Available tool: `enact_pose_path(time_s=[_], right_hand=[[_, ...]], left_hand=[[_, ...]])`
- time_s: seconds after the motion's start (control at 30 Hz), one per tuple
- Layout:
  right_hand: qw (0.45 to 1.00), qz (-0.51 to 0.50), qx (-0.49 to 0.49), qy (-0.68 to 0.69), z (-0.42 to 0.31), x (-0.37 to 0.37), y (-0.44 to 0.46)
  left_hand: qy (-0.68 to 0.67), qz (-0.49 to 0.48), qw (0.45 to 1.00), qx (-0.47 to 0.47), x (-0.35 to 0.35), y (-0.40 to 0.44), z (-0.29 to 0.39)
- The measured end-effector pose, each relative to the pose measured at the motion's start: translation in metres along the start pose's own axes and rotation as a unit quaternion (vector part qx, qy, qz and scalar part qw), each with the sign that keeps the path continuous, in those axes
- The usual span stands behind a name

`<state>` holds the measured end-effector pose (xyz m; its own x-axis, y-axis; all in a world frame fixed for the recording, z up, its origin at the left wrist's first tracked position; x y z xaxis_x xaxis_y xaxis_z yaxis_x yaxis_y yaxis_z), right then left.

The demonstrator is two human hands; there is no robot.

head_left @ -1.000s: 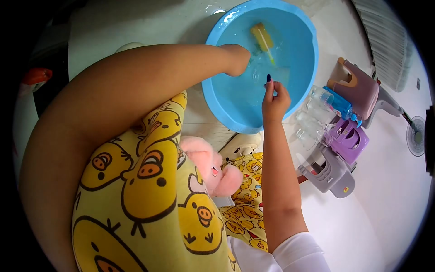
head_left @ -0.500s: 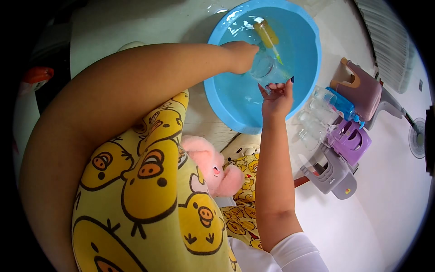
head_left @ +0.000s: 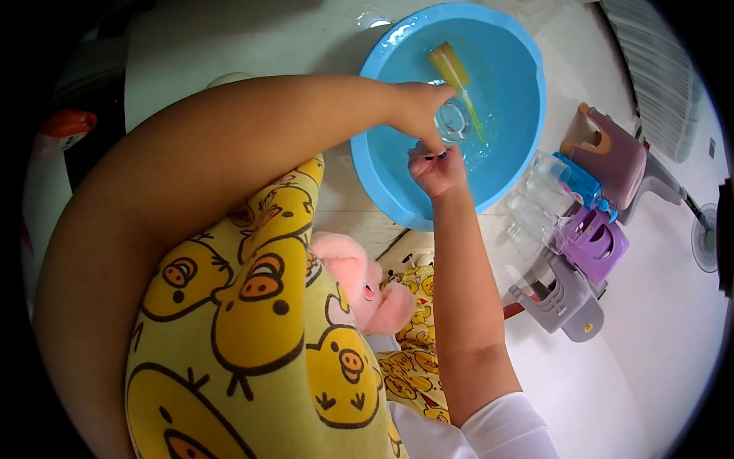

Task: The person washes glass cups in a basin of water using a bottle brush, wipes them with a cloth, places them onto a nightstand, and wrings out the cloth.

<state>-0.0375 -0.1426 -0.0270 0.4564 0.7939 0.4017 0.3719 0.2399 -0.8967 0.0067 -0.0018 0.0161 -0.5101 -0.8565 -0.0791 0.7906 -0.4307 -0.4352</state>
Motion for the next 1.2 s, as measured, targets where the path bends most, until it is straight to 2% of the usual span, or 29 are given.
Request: enact_pose_path(time_s=[0.03, 0.17, 0.23, 0.27, 0.33, 0.37, 0.43, 0.47, 0.53, 0.57, 0.63, 0.67, 0.73, 0.77, 0.83, 0.87, 0.93, 1.03, 1.17, 1.2], right_hand=[[0.996, -0.013, 0.069, 0.05, 0.008, 0.002, 0.001], [0.995, -0.025, 0.085, 0.036, 0.022, -0.003, 0.014], [0.988, 0.006, 0.01, -0.157, 0.02, -0.003, 0.016], [0.988, 0.006, 0.01, -0.155, 0.021, 0.004, 0.014], [0.965, 0.145, -0.054, -0.211, 0.013, 0.004, 0.007], [0.966, 0.144, -0.053, -0.209, 0.011, -0.003, 0.013], [0.944, 0.221, -0.204, -0.136, -0.015, -0.036, 0.029], [0.944, 0.221, -0.203, -0.135, -0.021, -0.046, 0.033], [0.923, 0.272, -0.268, -0.05, -0.04, -0.066, 0.031], [0.923, 0.272, -0.267, -0.05, -0.049, -0.067, 0.029], [0.961, 0.108, -0.251, -0.044, -0.066, -0.052, 0.03], [0.961, 0.109, -0.251, -0.044, -0.071, -0.042, 0.023], [0.948, 0.015, -0.248, -0.198, -0.08, 0.009, 0.0], [0.948, 0.015, -0.247, -0.198, -0.081, 0.024, -0.011], [0.922, -0.083, -0.223, -0.304, -0.077, 0.059, -0.032], [0.922, -0.083, -0.223, -0.304, -0.074, 0.071, -0.042], [0.883, -0.077, -0.205, -0.415, -0.06, 0.089, -0.054], [0.854, -0.057, -0.201, -0.477, -0.047, 0.095, -0.054], [0.843, -0.021, -0.237, -0.483, -0.054, 0.079, -0.047], [0.836, 0.012, -0.28, -0.472, -0.062, 0.07, -0.046]], left_hand=[[0.013, 0.013, 1.0, -0.006, -0.002, -0.001, 0.001], [0.075, 0.018, 0.997, -0.025, -0.002, 0.0, -0.003], [0.09, -0.012, 0.994, -0.056, 0.001, 0.001, -0.006], [0.091, -0.013, 0.994, -0.057, 0.001, 0.001, -0.008], [0.121, -0.007, 0.992, -0.017, 0.003, 0.0, -0.007], [0.122, -0.008, 0.992, -0.017, 0.003, -0.001, -0.007], [0.101, 0.001, 0.995, 0.008, 0.002, -0.003, -0.004], [0.102, 0.001, 0.995, 0.007, 0.003, -0.002, -0.006], [0.119, 0.021, 0.991, 0.052, 0.004, -0.001, -0.006], [0.119, 0.02, 0.991, 0.051, 0.003, -0.002, -0.005], [0.136, 0.002, 0.991, 0.014, 0.002, -0.002, -0.003], [0.135, 0.002, 0.991, 0.014, 0.002, -0.003, -0.001], [0.139, 0.007, 0.99, -0.031, 0.0, -0.004, -0.003], [0.139, 0.007, 0.99, -0.031, -0.001, -0.004, -0.002], [0.14, 0.008, 0.989, -0.044, -0.001, -0.004, -0.004], [0.14, 0.007, 0.989, -0.044, -0.002, -0.005, -0.003], [0.136, 0.009, 0.989, -0.059, -0.001, -0.007, -0.003], [0.137, 0.005, 0.99, -0.041, -0.001, -0.005, -0.003], [0.143, 0.045, 0.989, -0.005, -0.001, -0.003, -0.005], [0.132, 0.043, 0.99, -0.009, -0.001, -0.002, -0.006]])
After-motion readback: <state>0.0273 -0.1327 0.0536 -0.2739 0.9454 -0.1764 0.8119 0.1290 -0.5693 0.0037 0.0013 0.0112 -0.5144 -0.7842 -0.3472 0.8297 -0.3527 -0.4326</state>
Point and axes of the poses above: each hand's wrist, its own y-axis towards the middle knuckle, its own x-axis out of the palm, z = x × y, the point moved 5 cm from there along y, towards the middle knuckle, and after that the axes turned 10 degrees about -x, right-handed, at the moved point
